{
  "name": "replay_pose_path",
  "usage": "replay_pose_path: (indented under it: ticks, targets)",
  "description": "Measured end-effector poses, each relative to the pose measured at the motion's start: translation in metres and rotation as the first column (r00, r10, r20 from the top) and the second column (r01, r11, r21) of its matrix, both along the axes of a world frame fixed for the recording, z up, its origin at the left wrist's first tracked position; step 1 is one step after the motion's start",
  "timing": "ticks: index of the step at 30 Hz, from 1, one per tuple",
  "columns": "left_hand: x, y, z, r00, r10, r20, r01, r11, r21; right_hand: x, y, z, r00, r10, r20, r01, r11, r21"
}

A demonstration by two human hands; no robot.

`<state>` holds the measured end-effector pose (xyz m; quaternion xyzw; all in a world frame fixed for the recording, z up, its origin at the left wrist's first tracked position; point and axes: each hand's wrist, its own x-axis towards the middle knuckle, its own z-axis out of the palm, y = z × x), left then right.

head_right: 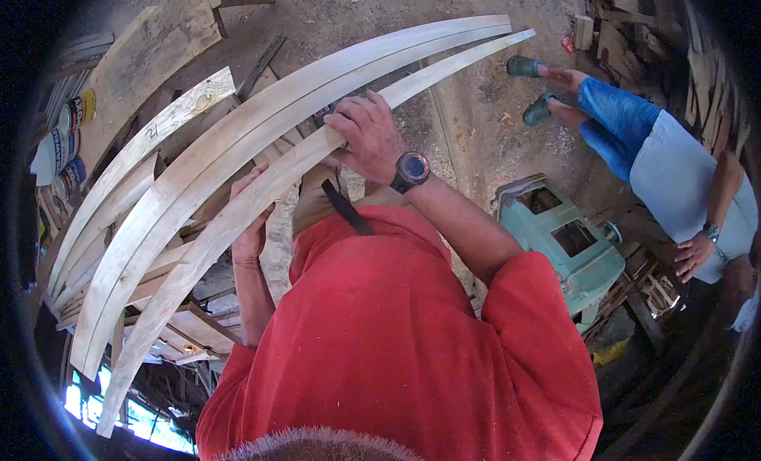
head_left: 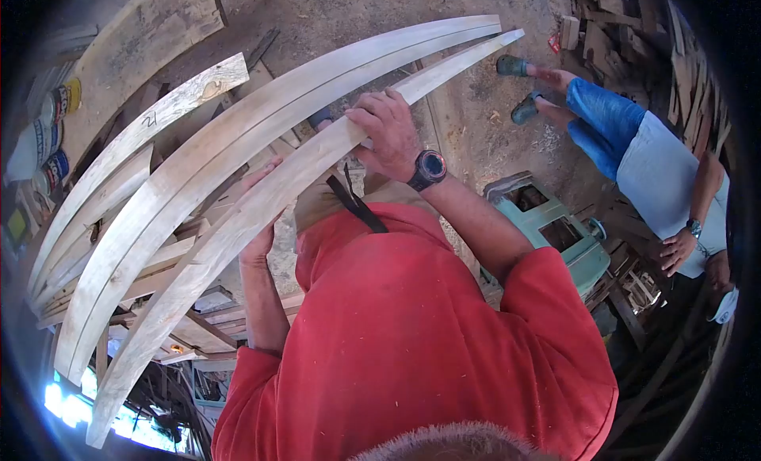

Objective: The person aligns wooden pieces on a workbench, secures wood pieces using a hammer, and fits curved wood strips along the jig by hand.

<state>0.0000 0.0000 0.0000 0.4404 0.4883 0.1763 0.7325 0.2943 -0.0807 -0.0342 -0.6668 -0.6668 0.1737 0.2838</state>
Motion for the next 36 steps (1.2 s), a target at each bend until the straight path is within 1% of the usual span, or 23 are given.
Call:
replay_pose_path:
  ticks: [2,3,5,9,11,12,14,15,17,21,23,27,29,30,32,36]
  targets:
    - [-0.002,0.004,-0.007,0.994,0.002,0.112,-0.009,0.998,0.061,-0.001,0.002,0.001,1.000,-0.020,0.018,0.019,0.999,0.033]
    - [-0.007,-0.003,-0.003,0.996,0.002,0.090,-0.006,0.999,0.044,-0.006,-0.005,0.003,1.000,-0.022,-0.004,0.023,1.000,0.015]
    - [-0.004,-0.001,-0.008,0.995,-0.003,0.099,-0.003,0.998,0.063,-0.005,-0.004,0.005,0.998,-0.042,-0.037,0.043,0.999,0.024]
    - [-0.005,0.000,-0.009,0.995,-0.020,0.097,0.012,0.996,0.085,-0.007,-0.007,0.000,0.997,-0.062,-0.046,0.064,0.996,0.055]
    - [-0.005,0.000,-0.008,0.997,-0.064,0.054,0.055,0.986,0.156,-0.007,-0.007,0.000,0.998,-0.050,-0.047,0.052,0.997,0.049]
    - [-0.005,0.000,-0.008,0.996,-0.065,0.056,0.055,0.986,0.157,-0.006,-0.007,0.000,0.998,-0.050,-0.045,0.052,0.997,0.050]
    - [-0.006,-0.001,-0.007,0.998,-0.021,0.053,0.016,0.995,0.094,-0.006,-0.006,-0.002,0.999,-0.046,0.003,0.046,0.998,0.041]
    - [-0.006,-0.002,-0.007,0.998,-0.022,0.058,0.016,0.995,0.094,-0.006,-0.006,-0.003,0.999,-0.047,0.008,0.046,0.998,0.042]
    - [-0.006,-0.004,-0.006,0.997,0.035,0.071,-0.034,0.999,-0.016,-0.007,-0.005,-0.005,0.999,-0.044,-0.010,0.044,0.998,0.034]
    - [-0.006,-0.005,-0.005,0.995,0.033,0.090,-0.030,0.999,-0.035,-0.008,-0.007,-0.002,0.999,-0.037,-0.012,0.037,0.999,0.011]
    - [-0.004,-0.005,-0.001,0.990,0.101,0.098,-0.085,0.985,-0.153,-0.010,-0.005,0.001,0.997,-0.056,-0.052,0.057,0.998,0.020]
    - [-0.005,-0.008,-0.005,0.985,0.116,0.129,-0.099,0.986,-0.131,-0.011,-0.005,0.002,0.997,-0.062,-0.054,0.063,0.998,0.014]
    - [-0.006,-0.008,-0.007,0.995,0.051,0.081,-0.049,0.998,-0.027,-0.011,-0.005,0.003,0.998,-0.044,-0.055,0.044,0.999,-0.005]
    - [-0.007,-0.008,-0.007,0.995,0.050,0.081,-0.048,0.998,-0.027,-0.011,-0.005,0.002,0.997,-0.045,-0.055,0.044,0.999,-0.005]
    - [-0.009,-0.008,-0.007,0.990,0.081,0.114,-0.069,0.992,-0.106,-0.012,-0.005,0.000,0.997,-0.048,-0.053,0.047,0.999,-0.006]
    - [-0.010,-0.010,-0.011,0.986,0.088,0.143,-0.073,0.992,-0.107,-0.012,-0.004,0.003,0.997,-0.047,-0.056,0.047,0.999,-0.003]
